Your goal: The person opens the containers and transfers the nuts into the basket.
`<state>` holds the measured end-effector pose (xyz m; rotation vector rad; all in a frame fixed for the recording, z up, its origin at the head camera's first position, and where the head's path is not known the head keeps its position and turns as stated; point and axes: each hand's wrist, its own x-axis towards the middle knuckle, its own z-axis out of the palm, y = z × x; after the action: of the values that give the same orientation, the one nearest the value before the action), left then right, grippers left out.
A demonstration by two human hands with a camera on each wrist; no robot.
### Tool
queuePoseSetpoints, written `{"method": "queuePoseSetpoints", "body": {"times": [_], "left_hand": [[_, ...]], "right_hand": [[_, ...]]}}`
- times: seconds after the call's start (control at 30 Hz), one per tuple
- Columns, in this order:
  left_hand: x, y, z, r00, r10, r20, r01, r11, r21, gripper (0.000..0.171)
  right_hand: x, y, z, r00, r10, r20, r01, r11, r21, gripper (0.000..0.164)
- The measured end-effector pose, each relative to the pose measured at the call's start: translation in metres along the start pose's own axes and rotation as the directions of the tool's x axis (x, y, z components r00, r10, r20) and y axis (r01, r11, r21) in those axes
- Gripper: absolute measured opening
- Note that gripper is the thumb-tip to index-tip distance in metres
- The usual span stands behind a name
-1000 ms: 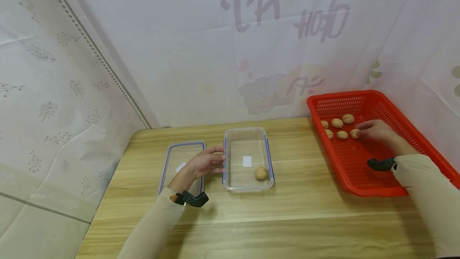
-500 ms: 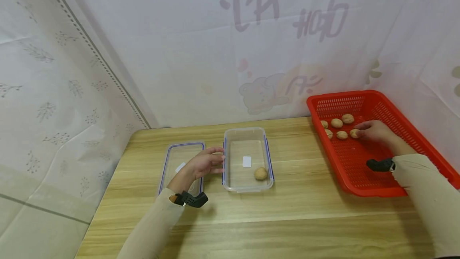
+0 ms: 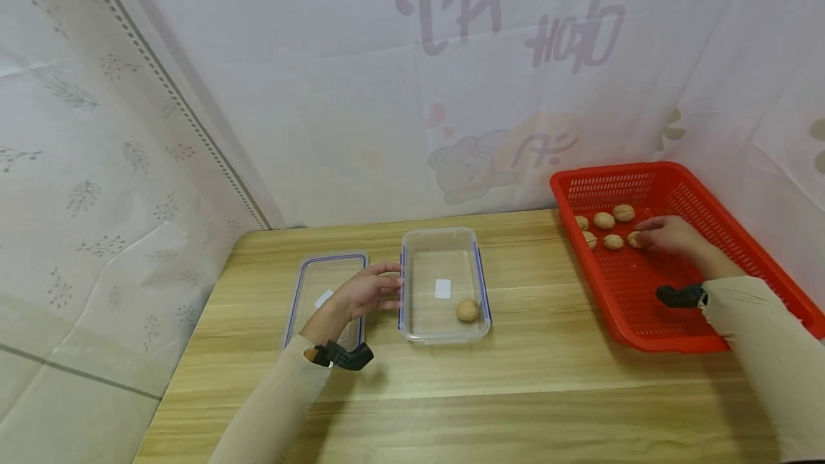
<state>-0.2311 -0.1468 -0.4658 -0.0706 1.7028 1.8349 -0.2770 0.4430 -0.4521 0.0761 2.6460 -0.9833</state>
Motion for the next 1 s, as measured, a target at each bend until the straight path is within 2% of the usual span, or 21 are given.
{"method": "queuePoseSetpoints", "body": {"times": [0.3,0.47,0.77,0.9,1.0], "left_hand": [[0.001,-0.001,-0.001,1.000,0.002,-0.003,-0.002,1.000,-0.001,0.044],[0.001,-0.001,-0.002,1.000,0.003,-0.003,-0.003,1.000,0.003,0.045],[0.000,0.000,0.000,1.000,-0.001,0.001,0.001,1.000,-0.001,0.046],[0.000,0.000,0.000,1.000,-0.005,-0.002,0.005,1.000,-0.004,0.045],[0.000,0.000,0.000,1.000,-0.007,-0.003,0.007,1.000,-0.006,0.044]], "right_hand": [[0.002,0.001,-0.002,1.000,-0.007,-0.015,0.007,1.000,0.020,0.048],[-0.001,-0.003,-0.006,1.000,0.007,-0.019,-0.006,1.000,0.018,0.051],[-0.008,-0.021,-0.017,0.995,-0.071,-0.067,0.062,0.989,-0.133,0.063],[-0.008,-0.029,-0.021,0.988,-0.128,-0.082,0.107,0.968,-0.226,0.068],[-0.009,-0.037,-0.021,0.978,-0.191,-0.077,0.161,0.941,-0.297,0.069]]}}
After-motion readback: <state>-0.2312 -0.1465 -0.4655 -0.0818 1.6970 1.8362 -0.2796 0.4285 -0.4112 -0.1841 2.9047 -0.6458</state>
